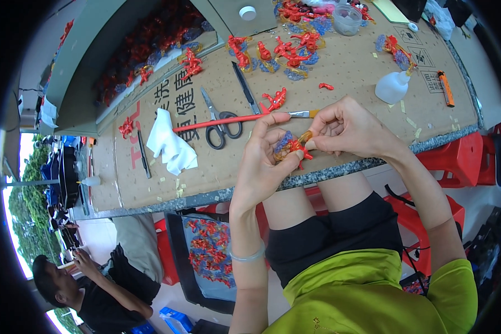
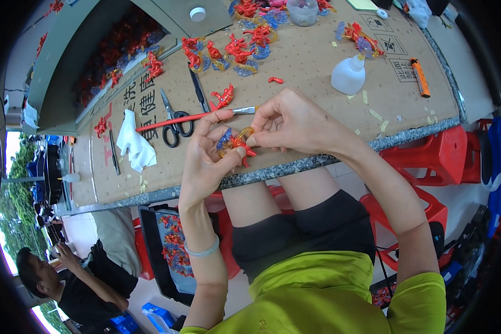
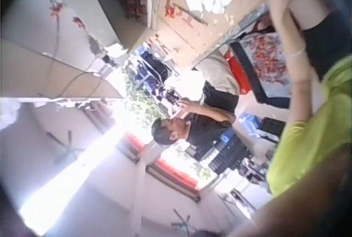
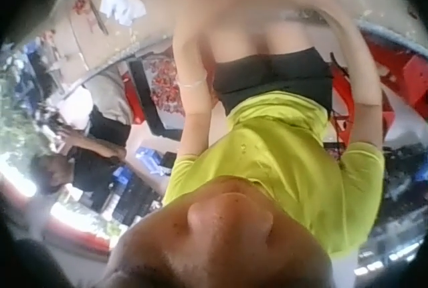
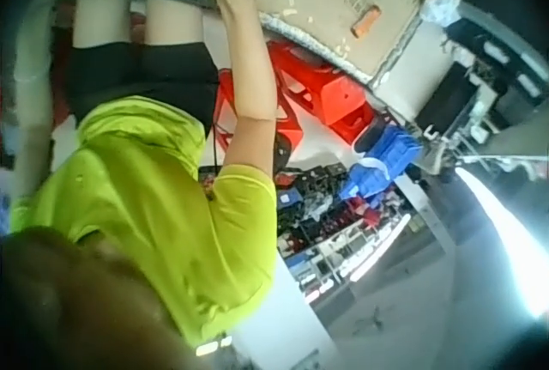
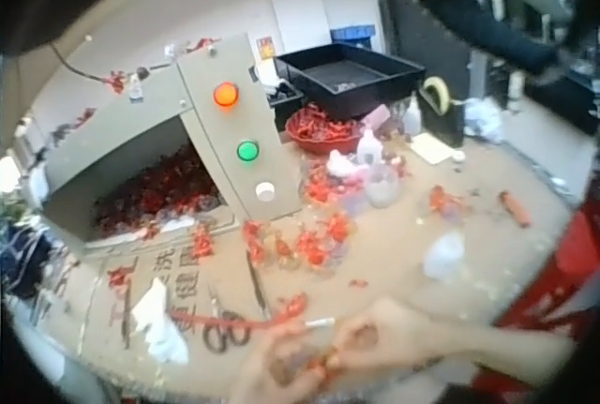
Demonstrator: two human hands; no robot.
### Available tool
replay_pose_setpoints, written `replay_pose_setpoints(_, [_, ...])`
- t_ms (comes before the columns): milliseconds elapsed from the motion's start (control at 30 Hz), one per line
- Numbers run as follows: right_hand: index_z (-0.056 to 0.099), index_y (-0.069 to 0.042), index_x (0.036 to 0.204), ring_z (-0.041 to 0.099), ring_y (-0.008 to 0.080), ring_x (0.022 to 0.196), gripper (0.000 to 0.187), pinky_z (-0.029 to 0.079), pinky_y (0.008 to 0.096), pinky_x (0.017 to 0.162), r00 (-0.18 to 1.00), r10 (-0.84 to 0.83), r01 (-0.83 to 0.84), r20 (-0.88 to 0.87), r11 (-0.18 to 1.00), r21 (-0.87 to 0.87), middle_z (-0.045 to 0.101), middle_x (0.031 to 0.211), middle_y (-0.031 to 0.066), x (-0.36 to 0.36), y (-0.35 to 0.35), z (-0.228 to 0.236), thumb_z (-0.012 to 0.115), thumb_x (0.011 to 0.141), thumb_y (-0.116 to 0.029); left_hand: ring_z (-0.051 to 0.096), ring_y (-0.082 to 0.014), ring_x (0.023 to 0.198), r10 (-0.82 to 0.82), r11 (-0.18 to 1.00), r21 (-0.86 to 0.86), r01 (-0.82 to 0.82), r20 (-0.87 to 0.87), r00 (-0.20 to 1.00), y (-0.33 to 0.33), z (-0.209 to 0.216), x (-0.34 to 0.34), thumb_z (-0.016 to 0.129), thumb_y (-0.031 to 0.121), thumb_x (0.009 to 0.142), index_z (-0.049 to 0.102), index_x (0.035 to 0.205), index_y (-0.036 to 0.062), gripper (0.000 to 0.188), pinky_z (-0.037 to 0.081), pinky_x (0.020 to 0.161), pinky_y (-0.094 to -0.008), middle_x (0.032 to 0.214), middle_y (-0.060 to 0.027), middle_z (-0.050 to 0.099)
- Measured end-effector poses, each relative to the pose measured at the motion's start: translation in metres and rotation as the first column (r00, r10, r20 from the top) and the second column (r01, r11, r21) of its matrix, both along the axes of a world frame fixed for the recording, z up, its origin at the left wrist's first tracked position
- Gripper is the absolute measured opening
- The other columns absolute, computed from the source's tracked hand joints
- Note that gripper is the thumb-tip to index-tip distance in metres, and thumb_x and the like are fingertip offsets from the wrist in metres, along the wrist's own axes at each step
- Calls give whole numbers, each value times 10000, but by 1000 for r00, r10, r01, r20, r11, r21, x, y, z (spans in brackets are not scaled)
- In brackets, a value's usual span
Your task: The person assembles small red and blue plastic figures by applying adhesive from a bottle to them, then uses a paint brush to spread the adhesive.
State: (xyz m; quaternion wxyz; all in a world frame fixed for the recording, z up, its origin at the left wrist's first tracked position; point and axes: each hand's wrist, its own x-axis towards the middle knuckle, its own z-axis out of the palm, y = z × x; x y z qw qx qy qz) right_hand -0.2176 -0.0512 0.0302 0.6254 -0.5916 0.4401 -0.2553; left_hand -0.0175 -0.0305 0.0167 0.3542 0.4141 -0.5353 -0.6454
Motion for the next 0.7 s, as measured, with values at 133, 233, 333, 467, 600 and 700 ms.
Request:
replay_pose_setpoints(133, [641, 26, 763, 514, 26, 502, 126, 393, 167, 444, 999, 10, -9, 34, 1000, -9, 587, 608, 1, 7, 2, -1, 699, 779, -84, 581, -96, 757, 15, 1000, 27, -16, 23, 1000, 3, 4, 9, 574, -120, 774, 337, 1249, 1, 545, 488, 609, -213, 884, -90, 579])
replay_pose_setpoints(233, [645, 22, 744, 503, 31, 495, 130, 384, 175, 441, 1000, -9, 10, 19, 999, -40, 582, 593, 3, -6, 11, -2, 694, 784, -92, 581, -100, 749, -34, 999, 25, 35, -20, 999, 5, 4, 7, 580, -114, 772, 341, 1242, 5, 541, 498, 622, -221, 884, -91, 579])
replay_pose_setpoints(333, [641, 17, 738, 501, 28, 502, 130, 383, 175, 445, 999, -53, 53, 11, 998, -32, 574, 591, -6, 12, 6, -9, 694, 788, -91, 582, -103, 757, -108, 994, -25, 106, -123, 987, -3, -12, 5, 583, -114, 769, 349, 1232, 8, 532, 510, 637, -229, 879, -89, 576])
replay_pose_setpoints(467, [631, 21, 742, 508, 27, 508, 150, 390, 176, 447, 999, -42, 41, 23, 999, 30, 569, 587, -9, 9, 4, -4, 698, 787, -105, 579, -102, 775, -4, 1000, 26, 4, 3, 1000, 4, 4, 11, 569, -121, 774, 356, 1235, -1, 521, 510, 654, -228, 877, -83, 572])
replay_pose_setpoints(600, [631, 26, 745, 512, 29, 503, 162, 393, 173, 447, 999, -31, 31, 24, 1000, -3, 566, 588, -6, 8, 4, -5, 703, 781, -114, 575, -97, 775, 24, 1000, -17, -24, -14, 1000, 3, -4, 9, 561, -131, 771, 357, 1237, -10, 523, 504, 653, -223, 888, -81, 575])
replay_pose_setpoints(700, [634, 22, 747, 511, 28, 502, 155, 392, 172, 445, 999, -37, 37, 30, 999, 11, 571, 597, -2, 6, 5, -4, 703, 781, -113, 572, -93, 774, -9, 1000, 22, 9, -21, 1000, 0, 1, 5, 565, -127, 773, 362, 1233, -15, 516, 502, 651, -222, 887, -84, 581])
